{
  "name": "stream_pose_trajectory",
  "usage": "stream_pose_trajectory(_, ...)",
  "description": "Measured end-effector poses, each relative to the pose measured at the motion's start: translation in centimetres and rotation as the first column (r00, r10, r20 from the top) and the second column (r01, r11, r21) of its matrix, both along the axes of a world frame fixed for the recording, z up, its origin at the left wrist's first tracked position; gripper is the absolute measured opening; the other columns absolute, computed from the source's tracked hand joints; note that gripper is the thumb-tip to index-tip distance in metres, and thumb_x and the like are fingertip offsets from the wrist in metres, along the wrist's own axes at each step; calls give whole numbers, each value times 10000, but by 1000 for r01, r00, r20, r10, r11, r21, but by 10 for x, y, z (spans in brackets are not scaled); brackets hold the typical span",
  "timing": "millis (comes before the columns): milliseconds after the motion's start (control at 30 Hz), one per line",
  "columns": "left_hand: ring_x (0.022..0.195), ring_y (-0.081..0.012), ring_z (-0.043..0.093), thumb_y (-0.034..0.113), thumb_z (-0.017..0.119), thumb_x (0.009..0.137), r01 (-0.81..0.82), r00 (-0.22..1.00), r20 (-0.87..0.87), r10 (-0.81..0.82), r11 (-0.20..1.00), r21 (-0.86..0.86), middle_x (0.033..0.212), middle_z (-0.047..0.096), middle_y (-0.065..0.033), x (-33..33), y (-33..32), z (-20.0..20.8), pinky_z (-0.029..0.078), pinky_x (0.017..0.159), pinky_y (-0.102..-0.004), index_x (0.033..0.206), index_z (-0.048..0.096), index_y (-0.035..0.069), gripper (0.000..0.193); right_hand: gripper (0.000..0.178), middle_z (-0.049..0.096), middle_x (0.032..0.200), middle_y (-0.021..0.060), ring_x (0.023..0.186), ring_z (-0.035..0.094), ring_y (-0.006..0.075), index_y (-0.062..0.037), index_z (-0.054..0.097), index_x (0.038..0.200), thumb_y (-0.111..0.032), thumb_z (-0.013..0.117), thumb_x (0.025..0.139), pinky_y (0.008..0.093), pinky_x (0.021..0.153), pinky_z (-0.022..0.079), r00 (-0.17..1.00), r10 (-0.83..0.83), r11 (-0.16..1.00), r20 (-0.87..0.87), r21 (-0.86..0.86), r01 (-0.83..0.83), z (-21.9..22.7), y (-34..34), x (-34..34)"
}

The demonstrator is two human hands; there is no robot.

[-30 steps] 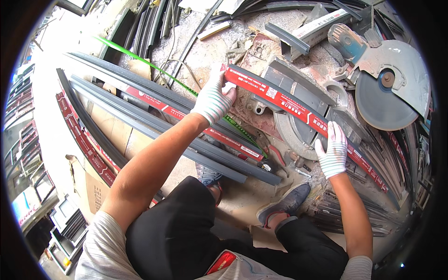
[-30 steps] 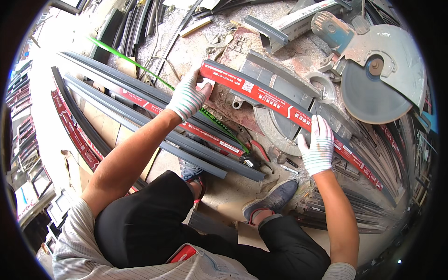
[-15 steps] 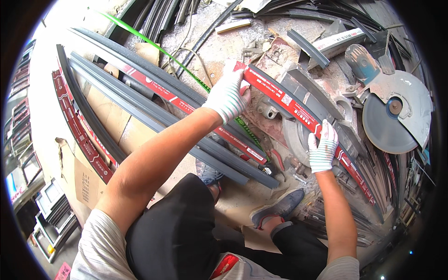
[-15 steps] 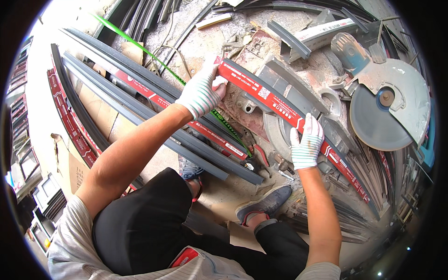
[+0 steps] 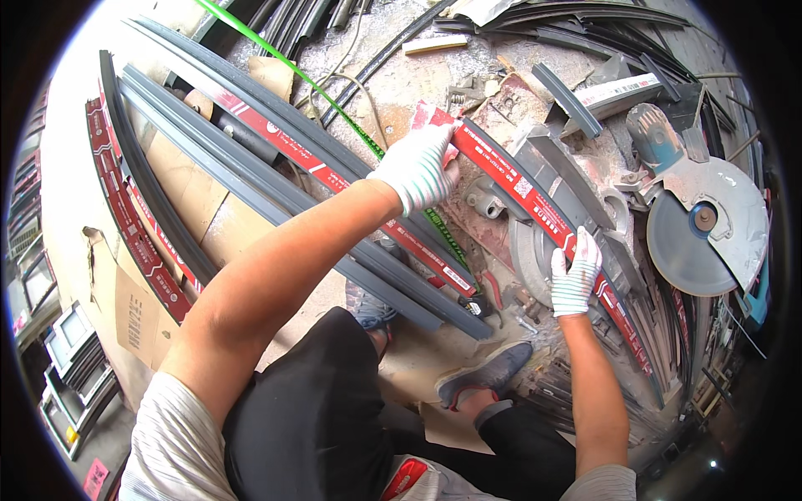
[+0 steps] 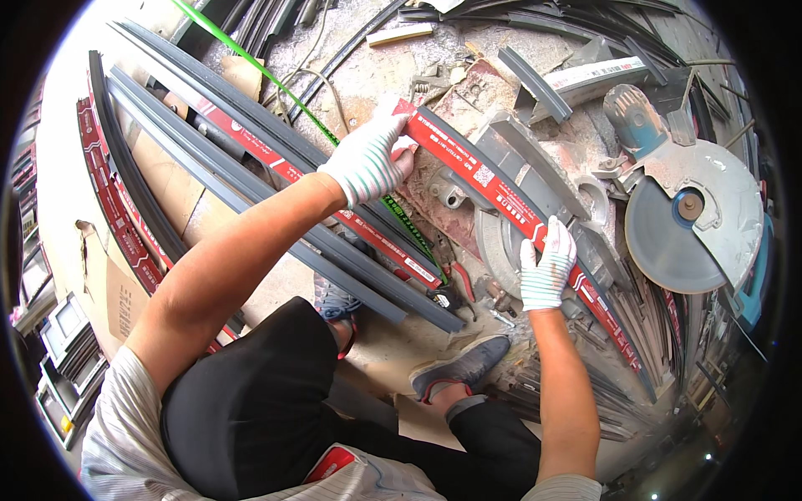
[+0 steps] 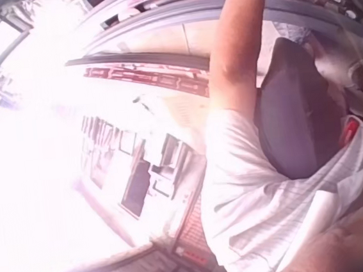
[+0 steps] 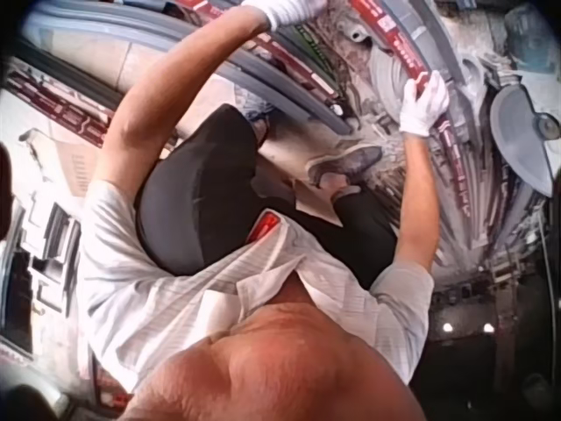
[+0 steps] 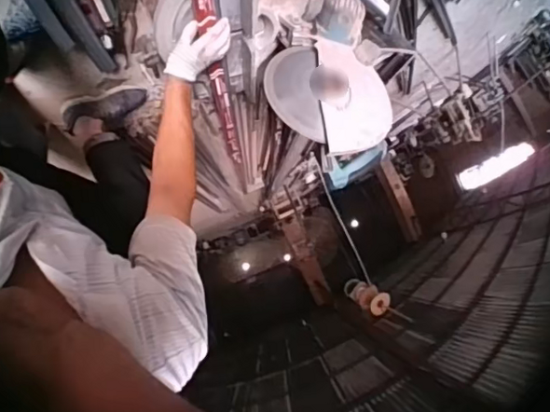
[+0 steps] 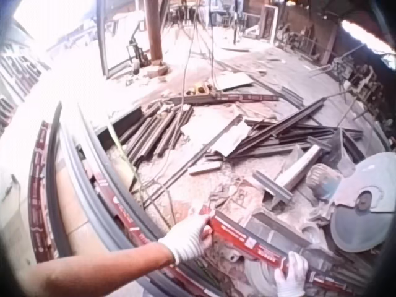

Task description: The person sits on the floor in a workshop, handling long metal profiles. They measure a profile with a tape measure, place it on a chop saw, and cut it. The person then stacks the cut pieces and inspects the cross-section of a profile.

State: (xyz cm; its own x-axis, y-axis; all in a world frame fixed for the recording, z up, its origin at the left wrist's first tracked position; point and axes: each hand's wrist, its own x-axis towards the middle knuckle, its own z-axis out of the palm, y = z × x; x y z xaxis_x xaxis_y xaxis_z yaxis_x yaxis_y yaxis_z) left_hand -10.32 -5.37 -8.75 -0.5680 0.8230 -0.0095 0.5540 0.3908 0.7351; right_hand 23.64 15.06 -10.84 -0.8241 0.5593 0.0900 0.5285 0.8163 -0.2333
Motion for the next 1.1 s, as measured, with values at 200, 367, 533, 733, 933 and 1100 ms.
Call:
stream_pose_trajectory(200,984,-163,690,368,743,959,-270,399,898,184,960,-76,1162,706,-114,-5,10,-2,564,860,-309,1279,623,-14,512,689,505,1435,220,1340,449,411,-29,456,1498,-235,731,901,532,1171,316,1000,4,999,-13,-36,-4,0,1,-2)
stream_pose_trajectory(367,901,-170,715,325,741,968,-382,197,968,155,922,-70,1059,732,-85,-3,17,-13,573,806,-306,1160,668,34,356,686,517,1414,231,1318,470,419,-23,457,1488,-253,723,899,538,1157,330,1000,-1,1000,4,-9,1,6,-1,-5)
stream_pose_trajectory(533,864,-160,719,306,749,967,-364,235,950,206,925,-111,984,743,-65,4,6,-9,578,806,-299,1105,688,47,299,759,528,1393,237,1294,487,424,-24,448,1484,-319,755,855,545,1124,355,997,0,1000,80,27,-3,21,-13,-12)
stream_pose_trajectory(733,879,-151,707,293,735,980,-405,277,951,137,914,-14,1016,731,-60,24,-31,25,580,815,-300,1142,684,19,322,729,607,1248,189,1190,562,386,-68,545,1349,-269,857,722,519,1037,430,977,-31,999,211,-18,35,51,-35,-26)
stream_pose_trajectory(933,934,-101,666,272,727,986,-390,278,954,109,921,9,1049,710,-46,40,-69,55,564,846,-301,1150,678,19,305,619,640,1114,174,1071,606,385,-53,600,1207,-227,873,680,499,954,483,979,1,998,202,56,-12,75,-59,-8)
stream_pose_trajectory(1100,955,-113,640,312,629,1036,-442,65,986,-151,882,165,1028,667,-28,36,-92,67,577,887,-340,1133,675,17,314,609,642,1068,179,1019,614,396,-33,603,1173,-167,880,648,488,923,491,986,1,997,164,74,-13,106,-71,1)
